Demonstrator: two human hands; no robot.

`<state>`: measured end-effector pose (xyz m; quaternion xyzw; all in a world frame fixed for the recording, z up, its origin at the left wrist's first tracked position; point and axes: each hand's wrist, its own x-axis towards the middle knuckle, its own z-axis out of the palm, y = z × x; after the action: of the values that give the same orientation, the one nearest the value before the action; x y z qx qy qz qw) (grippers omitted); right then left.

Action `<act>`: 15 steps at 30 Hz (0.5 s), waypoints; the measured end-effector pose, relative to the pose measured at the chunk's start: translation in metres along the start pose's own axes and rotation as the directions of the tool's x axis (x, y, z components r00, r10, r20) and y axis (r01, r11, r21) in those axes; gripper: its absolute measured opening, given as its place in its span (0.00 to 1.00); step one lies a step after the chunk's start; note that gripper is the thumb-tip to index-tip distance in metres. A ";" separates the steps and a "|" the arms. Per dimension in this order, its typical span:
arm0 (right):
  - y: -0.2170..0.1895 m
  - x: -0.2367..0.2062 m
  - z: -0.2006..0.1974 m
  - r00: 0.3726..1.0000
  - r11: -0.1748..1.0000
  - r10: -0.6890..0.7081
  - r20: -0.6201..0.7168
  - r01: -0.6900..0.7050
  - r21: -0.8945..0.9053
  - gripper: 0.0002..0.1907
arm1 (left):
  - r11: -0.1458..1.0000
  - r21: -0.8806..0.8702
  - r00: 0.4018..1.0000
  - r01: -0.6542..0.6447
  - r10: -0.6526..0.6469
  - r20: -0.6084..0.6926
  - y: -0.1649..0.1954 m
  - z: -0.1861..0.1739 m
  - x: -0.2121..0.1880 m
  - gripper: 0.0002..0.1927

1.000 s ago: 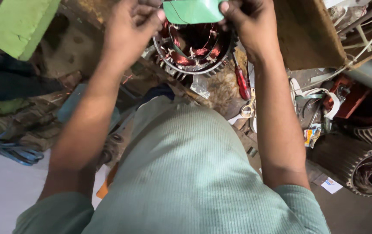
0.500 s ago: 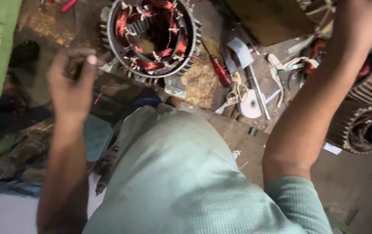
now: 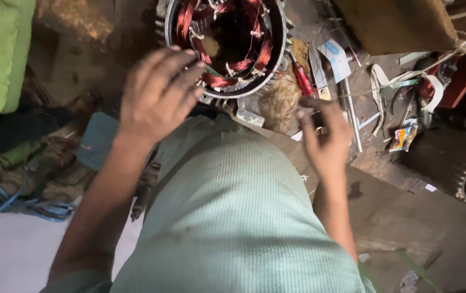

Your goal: The person uses a screwdriver to pry and adjust copper windings inside a motor stator. They then use a green-handled tool to press down the windings and insert a small green insulating card into the stator slots.

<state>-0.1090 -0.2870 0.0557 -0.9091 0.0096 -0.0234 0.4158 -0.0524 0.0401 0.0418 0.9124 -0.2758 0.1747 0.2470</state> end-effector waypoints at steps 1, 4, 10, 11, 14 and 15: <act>-0.007 0.000 0.007 0.999 0.999 0.038 0.027 -0.038 0.025 0.09 | 0.999 0.025 0.999 -0.048 0.048 0.025 -0.002 0.004 0.001 0.18; -0.027 0.003 0.017 0.998 0.999 -0.006 0.056 0.009 -0.042 0.11 | 0.992 0.007 0.988 -0.124 0.123 0.091 -0.007 0.014 0.002 0.21; -0.048 0.021 0.032 0.936 0.906 -0.339 0.099 0.353 -0.235 0.19 | 0.983 -0.031 0.978 -0.179 0.181 0.107 -0.019 0.023 0.000 0.23; -0.052 0.025 0.036 0.926 0.885 -0.357 0.118 0.376 -0.275 0.20 | 0.983 -0.017 0.977 -0.180 0.181 0.114 -0.021 0.024 0.000 0.24; -0.069 0.037 0.050 0.895 0.831 -0.418 0.156 0.446 -0.332 0.24 | 0.978 -0.032 0.973 -0.204 0.206 0.106 -0.027 0.026 0.001 0.24; -0.076 0.041 0.053 0.891 0.827 -0.427 0.154 0.454 -0.331 0.24 | 0.977 -0.050 0.973 -0.206 0.210 0.098 -0.029 0.026 0.001 0.24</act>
<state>-0.0660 -0.1985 0.0798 -0.9471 -0.2116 -0.0832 0.2264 -0.0302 0.0461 0.0104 0.8812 -0.3854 0.1469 0.2310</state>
